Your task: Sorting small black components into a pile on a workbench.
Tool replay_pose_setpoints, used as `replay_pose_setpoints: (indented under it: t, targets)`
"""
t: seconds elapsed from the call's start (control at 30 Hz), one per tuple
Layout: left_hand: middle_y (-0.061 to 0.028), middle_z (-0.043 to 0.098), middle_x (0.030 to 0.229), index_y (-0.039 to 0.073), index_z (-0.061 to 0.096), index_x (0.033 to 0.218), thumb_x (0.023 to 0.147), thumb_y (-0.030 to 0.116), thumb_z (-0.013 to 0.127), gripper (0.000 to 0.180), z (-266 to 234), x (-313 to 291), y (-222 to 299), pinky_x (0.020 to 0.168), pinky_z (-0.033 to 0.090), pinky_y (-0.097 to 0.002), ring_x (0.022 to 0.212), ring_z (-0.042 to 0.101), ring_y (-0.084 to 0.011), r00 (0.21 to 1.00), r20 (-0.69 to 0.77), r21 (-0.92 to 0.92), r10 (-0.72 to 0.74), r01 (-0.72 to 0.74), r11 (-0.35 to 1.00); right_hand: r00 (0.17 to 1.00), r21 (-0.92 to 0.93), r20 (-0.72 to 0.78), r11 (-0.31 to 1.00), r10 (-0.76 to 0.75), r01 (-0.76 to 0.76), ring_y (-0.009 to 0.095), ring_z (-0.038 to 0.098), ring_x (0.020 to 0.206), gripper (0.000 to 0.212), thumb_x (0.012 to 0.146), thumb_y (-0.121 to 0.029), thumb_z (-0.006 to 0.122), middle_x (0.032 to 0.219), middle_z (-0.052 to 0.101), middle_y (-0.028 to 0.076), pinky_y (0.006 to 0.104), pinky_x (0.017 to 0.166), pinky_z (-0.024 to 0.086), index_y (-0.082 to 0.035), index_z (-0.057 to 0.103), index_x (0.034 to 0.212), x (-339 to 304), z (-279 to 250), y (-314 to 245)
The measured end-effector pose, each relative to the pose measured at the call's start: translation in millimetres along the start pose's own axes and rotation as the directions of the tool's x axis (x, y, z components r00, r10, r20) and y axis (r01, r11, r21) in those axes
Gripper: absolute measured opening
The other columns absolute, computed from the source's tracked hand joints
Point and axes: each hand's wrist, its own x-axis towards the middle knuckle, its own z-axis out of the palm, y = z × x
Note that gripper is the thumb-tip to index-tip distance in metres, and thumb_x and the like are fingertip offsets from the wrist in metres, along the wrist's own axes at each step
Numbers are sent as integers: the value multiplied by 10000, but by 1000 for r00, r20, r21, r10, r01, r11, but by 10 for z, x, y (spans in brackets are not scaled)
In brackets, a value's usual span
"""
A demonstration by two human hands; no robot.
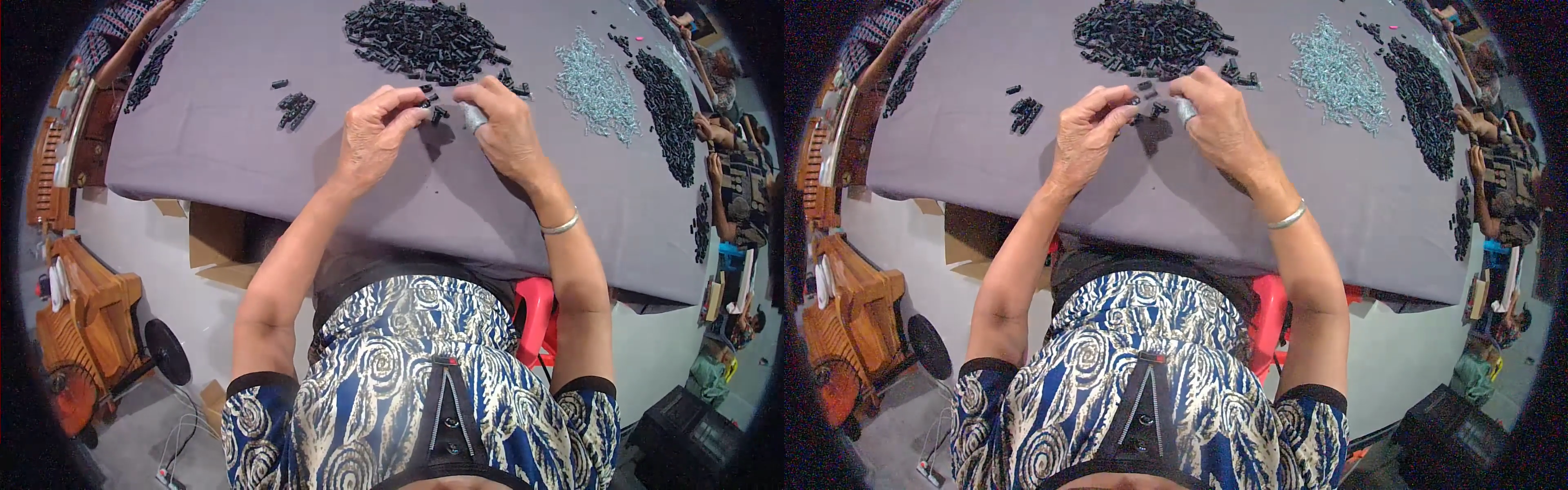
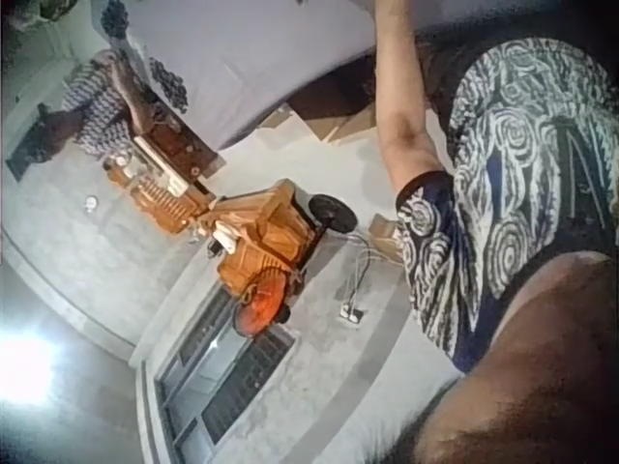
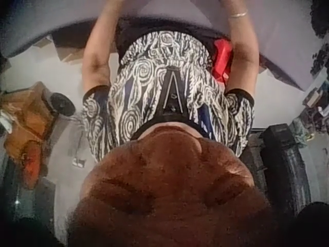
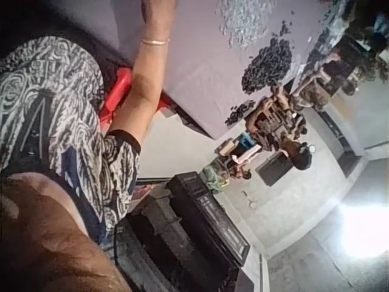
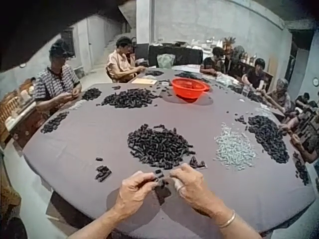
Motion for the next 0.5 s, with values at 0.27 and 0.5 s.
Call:
replay_pose_setpoints:
  t: [0.27,0.5]
  targets:
    - [15,575,808,-2,673,972,838,53,661,145,110,-96,85,610,409,-195,713,514,-45,998,50,-1,-46,46,999,881,795,303,414,364,-444,70,603,731,116,899,-81,594,874,626,6,211,613,518,-32,636,997,-11,-53,-33]
    - [-11,586,796,-4,667,963,819,61,675,158,129,-108,90,639,438,-221,714,533,-75,1000,17,66,-22,21,998,900,715,291,551,323,-429,48,559,690,82,881,-70,602,805,613,-18,201,592,473,-38,646,942,-15,-60,-71]
